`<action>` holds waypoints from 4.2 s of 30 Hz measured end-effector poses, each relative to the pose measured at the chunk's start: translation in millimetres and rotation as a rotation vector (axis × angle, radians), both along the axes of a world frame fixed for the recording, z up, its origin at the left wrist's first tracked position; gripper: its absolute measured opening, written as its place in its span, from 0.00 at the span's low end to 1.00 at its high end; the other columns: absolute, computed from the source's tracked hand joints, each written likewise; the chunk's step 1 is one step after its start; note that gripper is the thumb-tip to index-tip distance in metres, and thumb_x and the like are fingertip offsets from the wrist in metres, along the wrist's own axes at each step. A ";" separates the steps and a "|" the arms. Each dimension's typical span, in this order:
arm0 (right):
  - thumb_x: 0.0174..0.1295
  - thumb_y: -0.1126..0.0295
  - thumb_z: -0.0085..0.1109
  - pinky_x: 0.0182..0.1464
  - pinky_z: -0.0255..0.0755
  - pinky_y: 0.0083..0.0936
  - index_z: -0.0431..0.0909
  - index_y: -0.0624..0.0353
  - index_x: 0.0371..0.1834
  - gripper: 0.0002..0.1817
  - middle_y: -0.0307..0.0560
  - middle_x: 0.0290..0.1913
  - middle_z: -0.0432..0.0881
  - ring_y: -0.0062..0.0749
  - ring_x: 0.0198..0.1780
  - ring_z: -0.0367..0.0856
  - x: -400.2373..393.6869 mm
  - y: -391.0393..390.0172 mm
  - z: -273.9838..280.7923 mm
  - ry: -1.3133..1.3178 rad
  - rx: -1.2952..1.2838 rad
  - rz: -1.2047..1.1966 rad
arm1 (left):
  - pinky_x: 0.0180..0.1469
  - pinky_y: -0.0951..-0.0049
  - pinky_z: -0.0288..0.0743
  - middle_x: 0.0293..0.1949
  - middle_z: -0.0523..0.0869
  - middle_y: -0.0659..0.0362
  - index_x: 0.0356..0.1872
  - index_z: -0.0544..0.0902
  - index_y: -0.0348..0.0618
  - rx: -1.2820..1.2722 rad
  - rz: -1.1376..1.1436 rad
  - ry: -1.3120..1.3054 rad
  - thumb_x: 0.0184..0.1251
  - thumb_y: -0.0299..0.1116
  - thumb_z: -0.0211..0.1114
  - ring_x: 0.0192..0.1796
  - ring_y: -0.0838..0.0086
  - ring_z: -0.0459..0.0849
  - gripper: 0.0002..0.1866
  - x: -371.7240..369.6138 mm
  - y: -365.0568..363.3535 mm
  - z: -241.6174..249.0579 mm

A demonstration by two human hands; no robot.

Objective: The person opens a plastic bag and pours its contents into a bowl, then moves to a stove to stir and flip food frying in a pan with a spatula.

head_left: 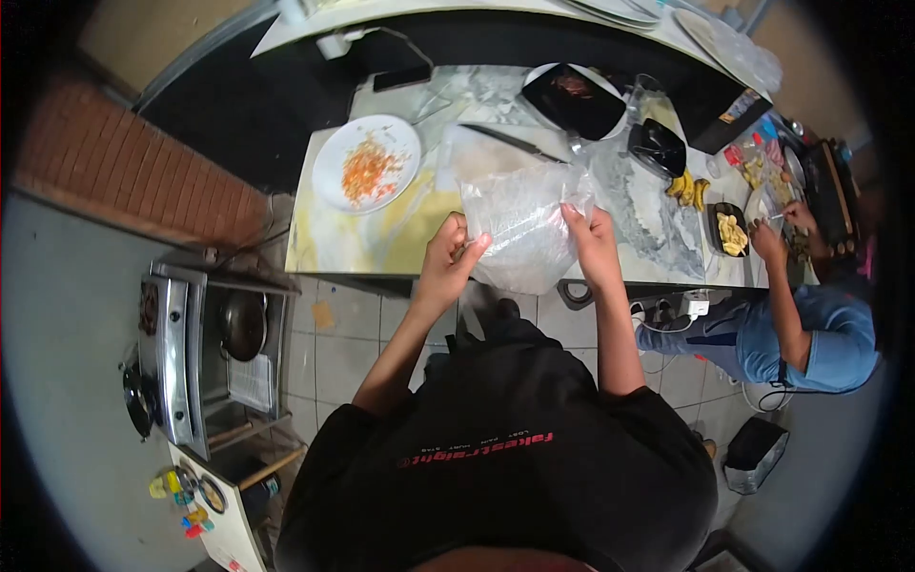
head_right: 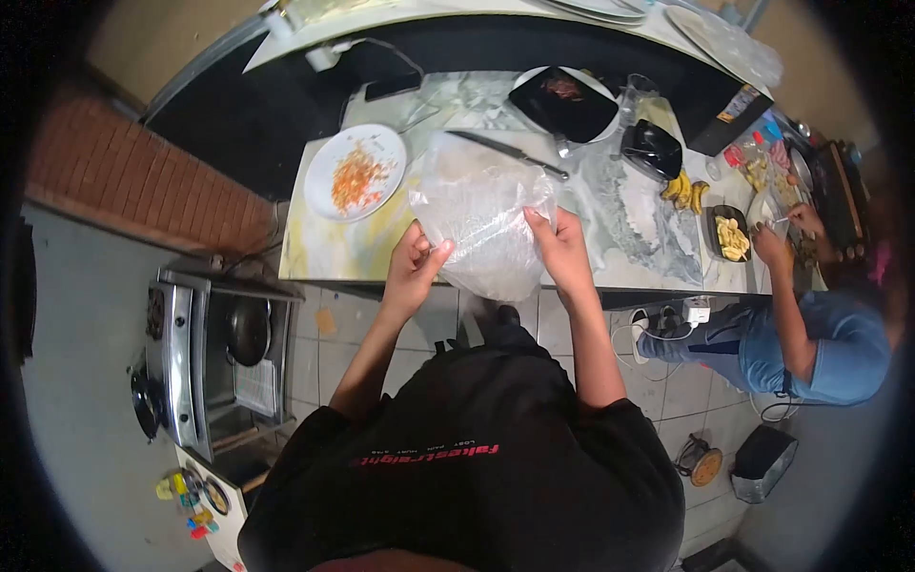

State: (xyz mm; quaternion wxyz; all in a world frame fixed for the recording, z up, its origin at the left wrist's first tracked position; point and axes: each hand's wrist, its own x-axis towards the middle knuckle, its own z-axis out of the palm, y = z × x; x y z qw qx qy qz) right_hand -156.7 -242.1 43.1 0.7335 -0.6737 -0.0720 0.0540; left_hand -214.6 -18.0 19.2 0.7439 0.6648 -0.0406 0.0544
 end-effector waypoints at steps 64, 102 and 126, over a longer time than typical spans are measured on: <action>0.69 0.48 0.57 0.18 0.70 0.34 0.78 0.68 0.32 0.27 0.47 0.24 0.78 0.35 0.18 0.77 261.2 -286.6 -182.7 0.528 -0.572 -0.737 | 0.48 0.74 0.74 0.40 0.86 0.60 0.45 0.83 0.35 0.066 -0.012 0.102 0.75 0.33 0.64 0.43 0.78 0.82 0.10 72.8 -23.2 -10.2; 0.69 0.56 0.55 0.12 0.54 0.22 0.68 0.56 0.21 0.21 0.33 0.16 0.64 0.17 0.13 0.59 237.0 2.0 -78.8 0.403 -0.515 0.198 | 0.46 0.73 0.75 0.38 0.85 0.61 0.44 0.83 0.35 -0.016 -0.030 0.173 0.77 0.34 0.61 0.42 0.77 0.82 0.11 62.9 -27.6 -6.5; 0.65 0.62 0.65 0.37 0.77 0.45 0.62 0.53 0.51 0.21 0.54 0.24 0.80 0.51 0.28 0.83 150.5 24.1 -90.9 0.090 -0.663 0.336 | 0.47 0.74 0.73 0.40 0.84 0.62 0.45 0.82 0.37 -0.134 0.060 0.199 0.80 0.36 0.56 0.43 0.79 0.80 0.12 58.0 -43.5 -15.5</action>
